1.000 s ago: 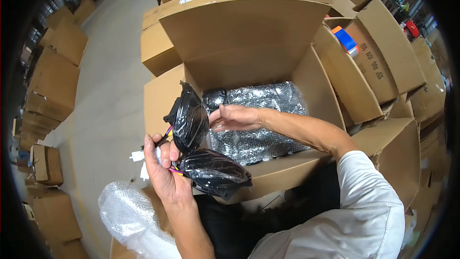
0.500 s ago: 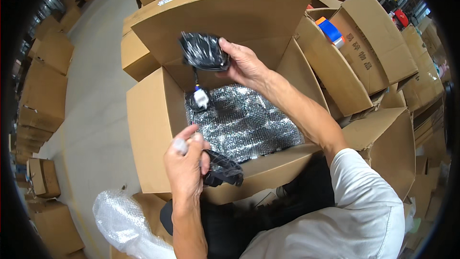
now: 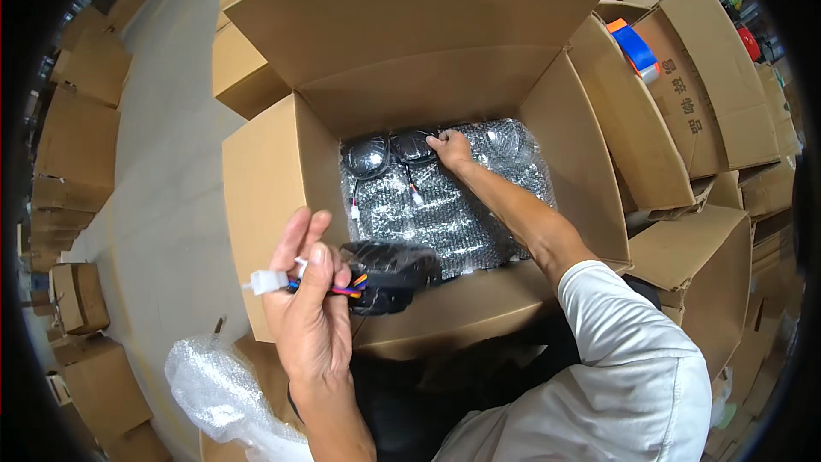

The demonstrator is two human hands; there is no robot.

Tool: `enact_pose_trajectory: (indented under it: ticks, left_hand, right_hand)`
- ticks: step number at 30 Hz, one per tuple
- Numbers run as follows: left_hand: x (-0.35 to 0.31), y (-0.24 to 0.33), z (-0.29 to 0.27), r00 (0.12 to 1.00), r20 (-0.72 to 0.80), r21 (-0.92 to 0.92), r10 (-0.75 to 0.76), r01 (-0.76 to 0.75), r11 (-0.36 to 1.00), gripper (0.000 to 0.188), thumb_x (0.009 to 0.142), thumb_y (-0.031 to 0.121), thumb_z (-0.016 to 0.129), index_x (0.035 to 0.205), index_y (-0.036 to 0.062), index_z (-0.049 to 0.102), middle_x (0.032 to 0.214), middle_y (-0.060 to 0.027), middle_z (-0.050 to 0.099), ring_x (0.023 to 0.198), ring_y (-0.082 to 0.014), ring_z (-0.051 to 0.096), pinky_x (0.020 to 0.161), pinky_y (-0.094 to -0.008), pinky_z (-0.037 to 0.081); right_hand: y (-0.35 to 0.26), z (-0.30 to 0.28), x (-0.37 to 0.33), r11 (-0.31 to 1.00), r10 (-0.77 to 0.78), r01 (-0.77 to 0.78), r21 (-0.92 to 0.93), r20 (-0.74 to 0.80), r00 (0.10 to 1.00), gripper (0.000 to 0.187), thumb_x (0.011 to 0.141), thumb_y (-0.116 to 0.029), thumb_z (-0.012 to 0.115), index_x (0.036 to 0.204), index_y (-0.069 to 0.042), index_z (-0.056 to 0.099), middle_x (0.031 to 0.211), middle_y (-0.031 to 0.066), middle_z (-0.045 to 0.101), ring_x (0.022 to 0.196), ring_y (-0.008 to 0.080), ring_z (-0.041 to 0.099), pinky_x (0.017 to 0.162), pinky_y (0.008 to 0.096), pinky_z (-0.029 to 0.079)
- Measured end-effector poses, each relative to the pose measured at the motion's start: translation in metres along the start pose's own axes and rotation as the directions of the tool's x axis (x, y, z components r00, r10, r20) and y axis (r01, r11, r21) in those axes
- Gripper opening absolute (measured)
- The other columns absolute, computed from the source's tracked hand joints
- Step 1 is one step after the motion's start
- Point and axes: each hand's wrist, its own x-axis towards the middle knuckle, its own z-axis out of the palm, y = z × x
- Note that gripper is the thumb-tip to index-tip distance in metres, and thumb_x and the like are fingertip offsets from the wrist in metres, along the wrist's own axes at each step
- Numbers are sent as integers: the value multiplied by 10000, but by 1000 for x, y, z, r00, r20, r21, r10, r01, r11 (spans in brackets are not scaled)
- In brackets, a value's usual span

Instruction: The person packs electronic components into cardboard boxes by hand, using bubble wrap as cushioning.

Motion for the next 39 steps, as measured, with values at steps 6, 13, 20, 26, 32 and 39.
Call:
enact_pose_trajectory:
  ticks: [6,13,20,26,32,39]
  left_hand:
    - [0,0,9,984,-85,-75,155,-162,984,405,1033,94,557,1361,-125,469,1179,-236,624,918,-187,649,792,-291,564]
    - [-22,-32,18,959,283,234,-23,-46,971,314,1043,93,533,1292,-92,584,1043,-130,681,865,-150,654,783,-283,552]
    - [-42,-59,30,894,448,526,-24,-241,816,269,1043,69,521,1241,-72,638,1034,-95,709,907,-150,677,803,-276,552]
    - [-19,-59,35,780,297,589,550,-603,537,344,1061,59,449,1363,-86,529,1415,-203,530,1263,-287,564,1078,-388,474]
    - [-9,-61,39,872,237,711,428,-455,535,428,1067,161,480,1423,-76,474,1498,-281,423,1372,-356,473,1093,-397,426]
    - [-7,-48,37,960,84,585,268,-265,767,623,967,141,672,1468,-92,384,1488,-235,444,1362,-306,467,1156,-407,335]
  right_hand:
    - [-70,-47,-85,994,20,-68,81,493,870,627,959,-574,595,1090,39,632,930,197,687,795,254,713,698,401,599]
    - [-147,-104,-255,753,-35,-557,350,867,497,824,925,-752,439,1227,9,530,953,169,663,874,211,678,824,353,589]
    - [-125,-93,-269,610,-240,-618,496,859,453,303,1029,-335,576,972,-45,644,924,39,648,857,153,654,789,321,605]
    - [-185,-124,-277,484,-267,-514,708,679,684,352,982,-168,660,1223,55,533,1168,134,667,1048,207,691,907,378,617]
    - [-186,-127,-247,515,-302,-380,769,577,759,327,999,-184,636,1209,42,527,1153,145,666,1034,205,700,900,362,620]
    - [-158,-120,-171,621,-151,-200,758,366,918,345,993,-191,645,1224,49,554,1148,135,665,1002,209,688,876,373,611]
